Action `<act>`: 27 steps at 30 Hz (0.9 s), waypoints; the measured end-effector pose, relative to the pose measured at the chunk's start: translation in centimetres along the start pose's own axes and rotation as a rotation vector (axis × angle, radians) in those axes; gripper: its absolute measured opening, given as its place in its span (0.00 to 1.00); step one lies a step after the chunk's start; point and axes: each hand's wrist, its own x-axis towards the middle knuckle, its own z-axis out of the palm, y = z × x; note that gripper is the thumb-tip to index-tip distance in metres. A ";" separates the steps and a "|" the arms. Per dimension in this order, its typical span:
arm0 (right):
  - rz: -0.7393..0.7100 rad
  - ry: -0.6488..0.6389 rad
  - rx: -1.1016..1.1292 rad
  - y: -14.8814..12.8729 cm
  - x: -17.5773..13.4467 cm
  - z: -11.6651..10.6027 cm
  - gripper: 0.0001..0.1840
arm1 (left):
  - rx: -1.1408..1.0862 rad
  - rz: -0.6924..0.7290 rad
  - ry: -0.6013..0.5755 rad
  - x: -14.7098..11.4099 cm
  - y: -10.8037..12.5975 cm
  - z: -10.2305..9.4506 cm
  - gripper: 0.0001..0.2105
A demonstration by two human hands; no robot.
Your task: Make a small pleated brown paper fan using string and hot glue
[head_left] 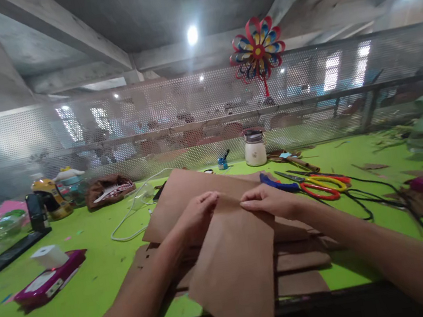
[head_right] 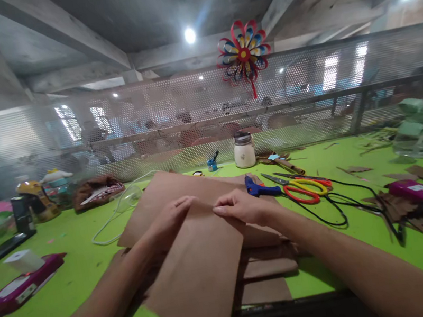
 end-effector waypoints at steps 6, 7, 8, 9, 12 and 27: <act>-0.112 0.017 -0.463 1.4 0.8 1.1 0.15 | 0.500 0.211 0.057 0.7 -1.0 0.7 0.16; -0.151 0.008 -0.455 1.6 0.9 1.5 0.15 | 0.632 0.277 0.006 0.6 -1.1 1.1 0.15; -0.200 0.002 -0.445 1.9 1.0 1.9 0.15 | 0.717 0.310 -0.042 0.4 -1.2 1.5 0.14; -0.248 0.003 -0.441 2.1 1.1 2.2 0.15 | 0.768 0.326 -0.065 0.3 -1.4 1.9 0.14; -0.294 0.058 -0.513 2.9 1.6 2.9 0.13 | 0.829 0.312 -0.056 0.0 -1.7 2.2 0.12; -0.244 0.054 -0.704 3.4 1.2 2.4 0.11 | 0.775 0.284 -0.131 0.1 -2.7 1.2 0.09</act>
